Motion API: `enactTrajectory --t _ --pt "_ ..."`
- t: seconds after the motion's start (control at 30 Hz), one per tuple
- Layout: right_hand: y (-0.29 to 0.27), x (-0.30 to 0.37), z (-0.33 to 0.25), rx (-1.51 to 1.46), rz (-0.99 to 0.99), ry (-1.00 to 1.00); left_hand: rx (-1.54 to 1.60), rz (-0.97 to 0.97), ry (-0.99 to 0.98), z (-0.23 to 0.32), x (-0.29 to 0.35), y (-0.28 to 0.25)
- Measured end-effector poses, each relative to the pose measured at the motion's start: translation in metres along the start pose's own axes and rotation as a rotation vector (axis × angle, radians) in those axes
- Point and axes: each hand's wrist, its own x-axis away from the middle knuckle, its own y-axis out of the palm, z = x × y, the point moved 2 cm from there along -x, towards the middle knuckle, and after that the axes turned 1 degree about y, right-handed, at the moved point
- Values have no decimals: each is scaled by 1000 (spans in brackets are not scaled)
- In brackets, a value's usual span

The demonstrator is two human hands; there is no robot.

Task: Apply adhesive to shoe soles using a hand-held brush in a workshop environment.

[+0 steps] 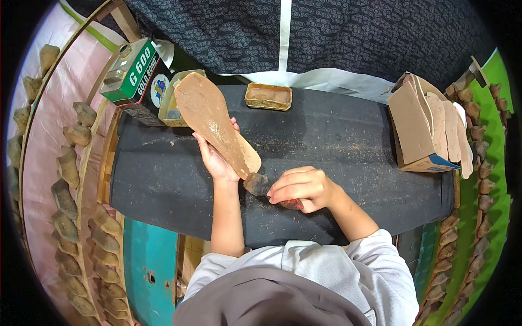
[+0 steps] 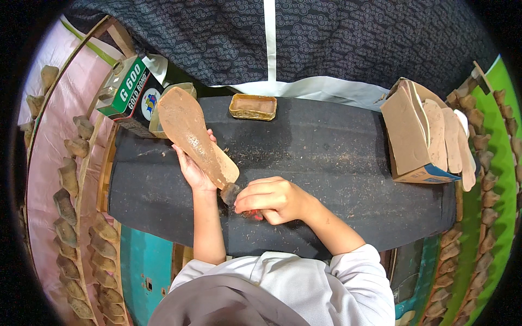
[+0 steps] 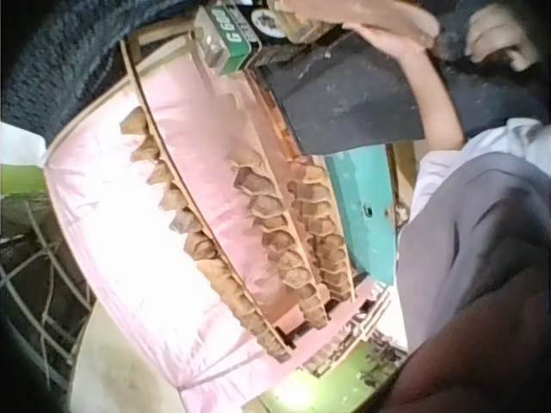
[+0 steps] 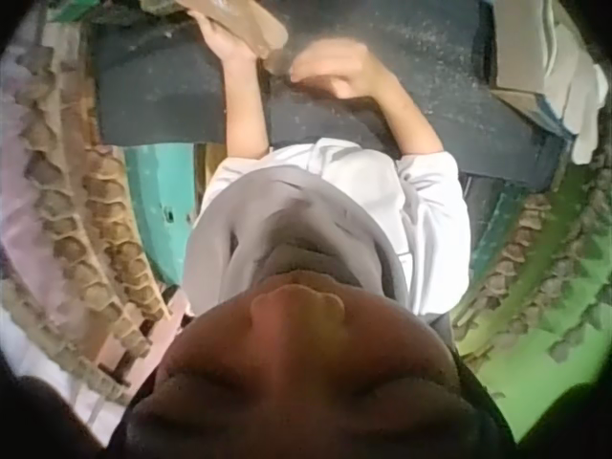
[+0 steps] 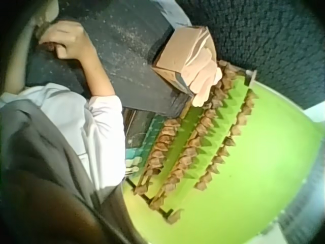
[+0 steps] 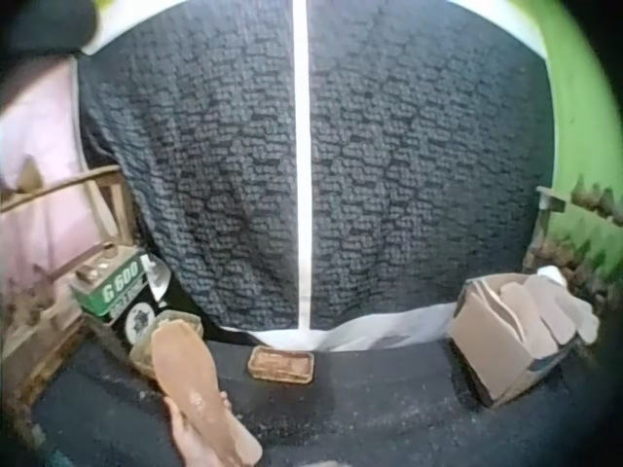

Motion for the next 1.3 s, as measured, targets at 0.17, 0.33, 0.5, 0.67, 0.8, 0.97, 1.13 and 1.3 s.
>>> enactTrajectory --t 0.17,0.33,0.5,0.67,0.8,0.97,1.13,1.3 --pt "-12 -6 3 83 26 12 28 -32 -46 -1 0 -2" --pt "-9 -7 2 105 42 -23 161 -110 -121 -2 -3 -10" --pt "-15 -12 -1 43 -42 29 -24 34 -132 -8 -2 -5" --pt "-22 -20 2 119 20 14 -67 36 -163 -10 1 0" --pt "-23 -19 10 241 124 -59 -100 17 -206 -10 6 7" --pt "-20 -15 6 172 95 -59 -60 49 -131 -7 1 -1" --pt "-21 -14 5 102 82 8 -61 61 -117 -5 0 -1" --pt "-23 -15 11 109 276 -10 17 31 -162 -4 1 0"
